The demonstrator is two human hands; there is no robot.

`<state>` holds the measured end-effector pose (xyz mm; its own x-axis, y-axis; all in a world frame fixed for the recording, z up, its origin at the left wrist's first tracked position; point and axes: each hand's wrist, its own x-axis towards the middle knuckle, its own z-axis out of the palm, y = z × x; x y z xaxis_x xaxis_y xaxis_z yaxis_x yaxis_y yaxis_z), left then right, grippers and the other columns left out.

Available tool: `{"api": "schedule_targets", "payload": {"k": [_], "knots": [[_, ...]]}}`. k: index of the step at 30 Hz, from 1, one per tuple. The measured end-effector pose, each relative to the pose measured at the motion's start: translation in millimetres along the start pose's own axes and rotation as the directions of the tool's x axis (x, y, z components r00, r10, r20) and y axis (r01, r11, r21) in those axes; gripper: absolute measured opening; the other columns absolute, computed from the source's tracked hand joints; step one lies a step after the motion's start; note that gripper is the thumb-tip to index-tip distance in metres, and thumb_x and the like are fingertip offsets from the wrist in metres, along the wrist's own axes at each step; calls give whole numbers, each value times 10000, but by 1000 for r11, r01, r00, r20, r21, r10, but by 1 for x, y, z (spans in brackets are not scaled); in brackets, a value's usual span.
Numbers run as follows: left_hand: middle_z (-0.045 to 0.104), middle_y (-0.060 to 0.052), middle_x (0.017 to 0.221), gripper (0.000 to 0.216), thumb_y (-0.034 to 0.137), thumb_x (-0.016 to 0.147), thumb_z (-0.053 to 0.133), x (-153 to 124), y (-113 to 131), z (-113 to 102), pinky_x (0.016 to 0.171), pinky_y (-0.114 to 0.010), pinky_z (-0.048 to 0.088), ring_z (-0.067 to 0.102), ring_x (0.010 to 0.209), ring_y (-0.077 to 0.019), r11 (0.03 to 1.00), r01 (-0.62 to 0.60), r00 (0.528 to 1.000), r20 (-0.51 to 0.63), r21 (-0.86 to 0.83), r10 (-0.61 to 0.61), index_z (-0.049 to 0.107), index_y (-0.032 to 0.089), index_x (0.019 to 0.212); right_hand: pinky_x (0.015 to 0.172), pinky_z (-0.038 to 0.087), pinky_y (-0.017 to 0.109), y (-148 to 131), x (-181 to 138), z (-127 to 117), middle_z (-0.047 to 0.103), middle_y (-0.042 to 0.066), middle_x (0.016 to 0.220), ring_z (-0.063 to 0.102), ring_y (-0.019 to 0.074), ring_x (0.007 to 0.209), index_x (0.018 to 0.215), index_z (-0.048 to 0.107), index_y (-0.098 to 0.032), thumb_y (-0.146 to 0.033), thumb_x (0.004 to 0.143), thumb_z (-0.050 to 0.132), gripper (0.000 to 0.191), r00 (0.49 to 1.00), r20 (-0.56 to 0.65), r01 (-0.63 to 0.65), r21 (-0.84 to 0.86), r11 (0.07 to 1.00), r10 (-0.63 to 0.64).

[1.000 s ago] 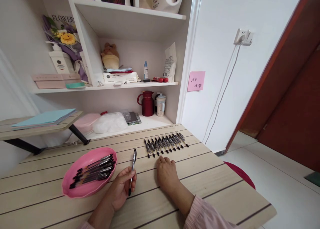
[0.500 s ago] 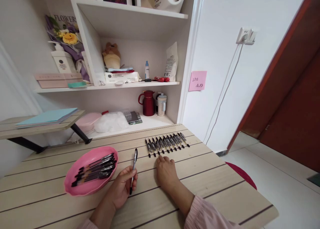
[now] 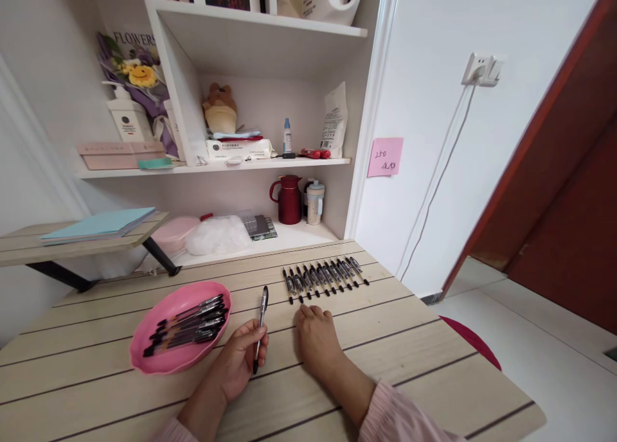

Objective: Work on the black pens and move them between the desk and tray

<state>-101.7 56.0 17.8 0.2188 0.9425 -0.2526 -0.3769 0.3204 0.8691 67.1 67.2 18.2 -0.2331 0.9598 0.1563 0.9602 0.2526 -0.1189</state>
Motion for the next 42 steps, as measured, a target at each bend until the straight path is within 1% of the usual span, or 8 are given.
{"api": "schedule_targets", "payload": {"k": [9, 13, 15, 19, 22, 32, 38, 42], "knots": [[541, 43, 560, 139, 219, 675, 645, 1, 0, -1, 403, -170, 324, 450, 409, -46, 1000, 15, 1000, 1, -2, -15, 519, 160, 681, 768, 305, 378, 1, 5, 2, 583, 159, 977, 476, 260, 956, 972, 570, -108, -103, 713, 443, 288, 1000, -15, -20, 1, 1000, 20], [542, 40, 557, 154, 228, 659, 657, 0, 0, -1, 402, -172, 326, 453, 407, -48, 1000, 16, 1000, 0, -10, -16, 521, 158, 674, 766, 306, 377, 0, 5, 0, 574, 164, 996, 473, 259, 959, 993, 560, -108, -104, 728, 436, 292, 1000, -19, -22, -10, 1000, 22], [543, 39, 560, 154, 231, 663, 655, 1, 0, -1, 401, -173, 325, 454, 407, -49, 1000, 19, 1000, 3, -8, -19, 519, 159, 678, 767, 304, 374, -2, 4, -1, 567, 161, 1010, 470, 254, 965, 1005, 551, -115, -106, 736, 432, 294, 1000, -18, -2, -10, 1000, 2], [541, 40, 562, 144, 228, 677, 644, 1, 0, -1, 401, -172, 322, 454, 407, -50, 1000, 20, 1000, 1, -1, -20, 517, 162, 691, 785, 293, 364, -7, 1, -2, 562, 145, 1020, 455, 242, 983, 995, 545, -133, -115, 749, 430, 272, 997, -5, 80, 13, 997, -80], [542, 40, 563, 142, 220, 675, 644, 0, 0, 0, 404, -173, 321, 457, 408, -49, 1000, 19, 1000, -4, -4, -19, 516, 162, 684, 784, 287, 367, -9, 1, -2, 566, 137, 998, 454, 240, 971, 967, 548, -139, -120, 758, 426, 243, 995, -9, 104, 19, 994, -103], [535, 44, 569, 124, 209, 705, 616, 0, 0, -1, 411, -174, 325, 454, 417, -48, 1000, 20, 1000, -2, 16, -20, 501, 166, 688, 772, 290, 377, -8, 7, 2, 573, 141, 972, 457, 255, 959, 954, 554, -127, -131, 744, 436, 241, 995, -23, 102, 31, 994, -102], [530, 47, 572, 132, 203, 705, 616, -2, 0, 2, 407, -169, 320, 447, 417, -42, 1000, 19, 1000, -9, 21, -19, 491, 164, 687, 790, 290, 383, -11, 4, 2, 565, 145, 1008, 453, 253, 972, 987, 545, -125, -129, 738, 438, 271, 992, -55, 117, 38, 992, -115], [527, 47, 570, 134, 210, 709, 612, -1, 0, 2, 402, -167, 317, 441, 415, -44, 999, 9, 1000, -6, 31, -9, 486, 165, 697, 795, 297, 390, -14, 5, 3, 574, 154, 997, 456, 259, 982, 992, 550, -114, -127, 733, 439, 282, 993, -45, 112, 35, 993, -111]]}}
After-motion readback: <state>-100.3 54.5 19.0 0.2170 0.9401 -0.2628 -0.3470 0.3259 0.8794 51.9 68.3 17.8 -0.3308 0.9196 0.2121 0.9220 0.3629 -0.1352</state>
